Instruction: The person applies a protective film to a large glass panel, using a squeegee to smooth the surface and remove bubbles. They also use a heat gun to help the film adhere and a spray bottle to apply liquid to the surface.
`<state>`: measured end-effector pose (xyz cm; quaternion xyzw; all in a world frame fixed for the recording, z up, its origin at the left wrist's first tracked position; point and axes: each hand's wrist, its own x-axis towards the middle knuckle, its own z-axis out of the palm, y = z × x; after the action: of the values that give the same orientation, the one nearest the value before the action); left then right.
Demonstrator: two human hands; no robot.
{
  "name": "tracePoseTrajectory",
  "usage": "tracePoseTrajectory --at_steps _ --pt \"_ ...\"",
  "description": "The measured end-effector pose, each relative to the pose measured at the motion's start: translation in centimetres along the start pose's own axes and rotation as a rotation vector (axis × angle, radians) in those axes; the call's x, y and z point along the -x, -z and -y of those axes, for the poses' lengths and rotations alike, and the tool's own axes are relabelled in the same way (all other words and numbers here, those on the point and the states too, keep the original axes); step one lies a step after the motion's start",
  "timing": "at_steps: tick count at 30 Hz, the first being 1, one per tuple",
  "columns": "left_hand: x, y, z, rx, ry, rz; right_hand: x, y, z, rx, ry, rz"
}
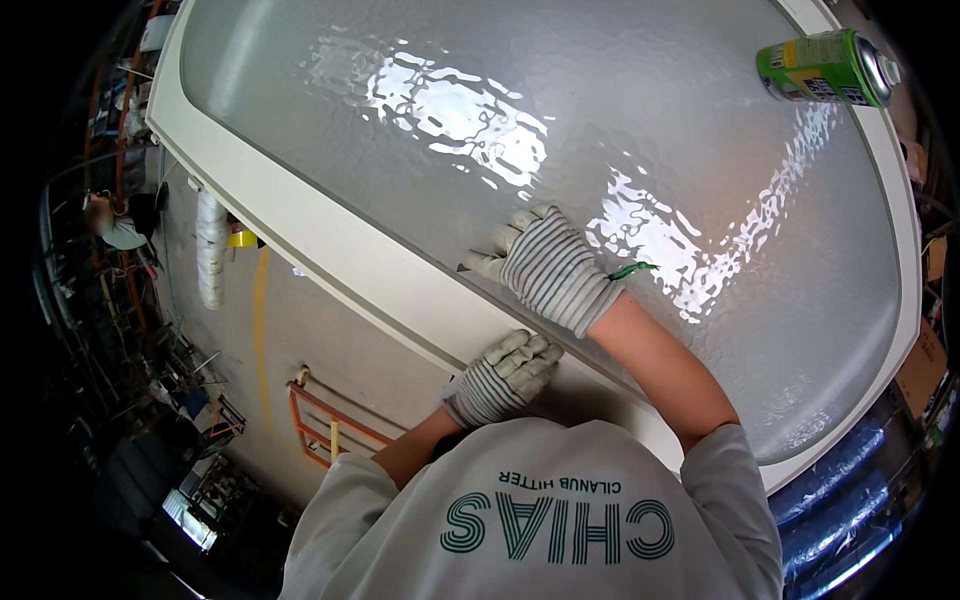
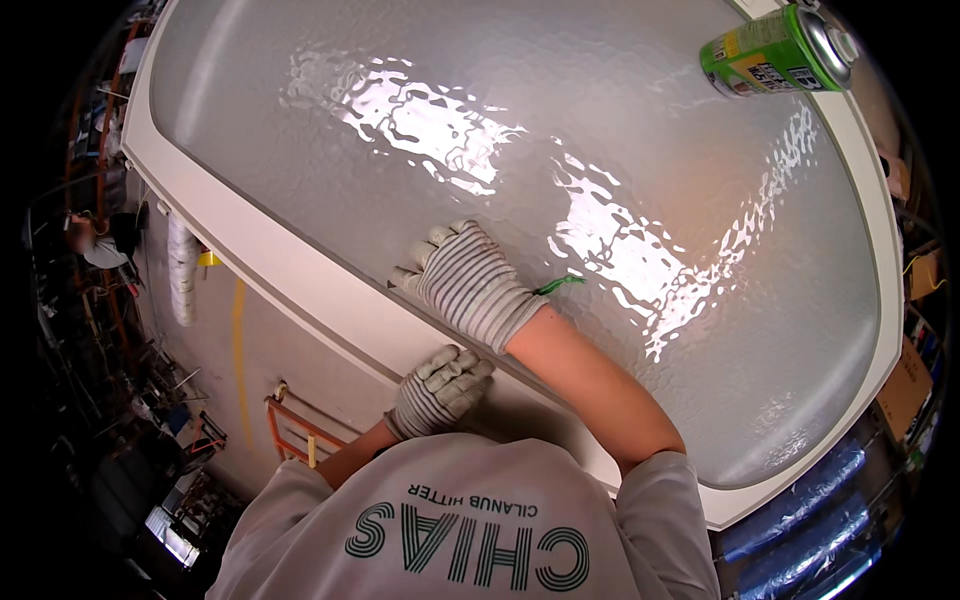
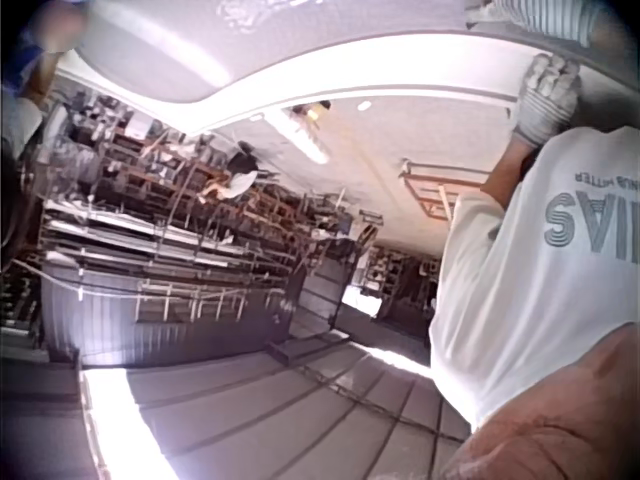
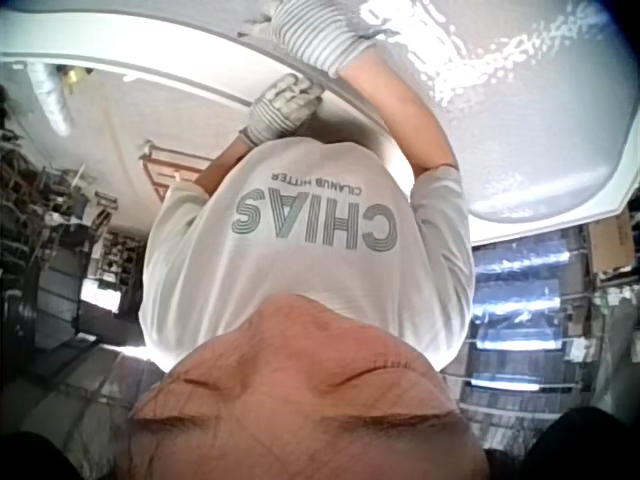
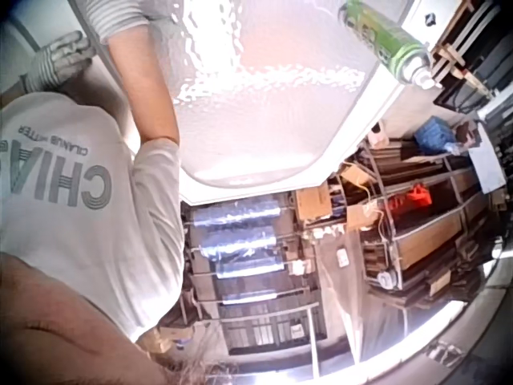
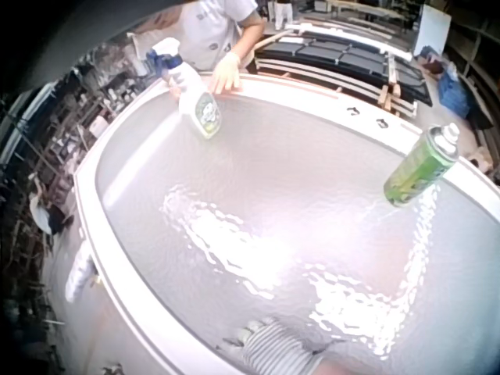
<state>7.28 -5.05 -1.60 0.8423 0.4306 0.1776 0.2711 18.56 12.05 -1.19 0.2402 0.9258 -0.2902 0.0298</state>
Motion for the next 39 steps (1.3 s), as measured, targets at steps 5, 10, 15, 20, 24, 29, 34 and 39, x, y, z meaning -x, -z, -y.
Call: tracePoseTrajectory --at_steps 5,10,15,20,24,29,34,39 --pt "0.2 0.1 -0.1 -0.009 0.045 0.081 2.1 -0.3 -1.7 -0.028 0.160 -0.012" --pt "0.1 0.0 -0.4 -0.002 0.125 0.096 1.4 -0.1 -0.5 -0.044 0.047 0.009" --pt "-0.1 0.3 -0.4 -0.027 0.098 0.118 5.7 -1.2 -1.7 -0.056 0.123 -0.012" --pt "0.2 -0.1 0.2 -0.069 0.033 0.094 8.5 -1.3 -2.3 -0.121 0.075 -0.045" --pt "0.0 0.1 0.2 -0.052 0.044 0.096 6.6 -2.4 -0.4 -0.030 -0.001 -0.155" --pt "-0.8 0.5 -0.2 -0.008 0.031 0.113 12.3 -2.9 -1.6 -0.089 0.064 -0.064" --pt "-0.4 0.3 -0.2 -0.007 0.022 0.103 13.5 -2.4 -1.0 -0.096 -0.070 -0.112" --pt "-0.7 0.4 -0.1 -0.036 -0.024 0.061 9.0 -3.0 1.4 -0.103 -0.136 -0.141"
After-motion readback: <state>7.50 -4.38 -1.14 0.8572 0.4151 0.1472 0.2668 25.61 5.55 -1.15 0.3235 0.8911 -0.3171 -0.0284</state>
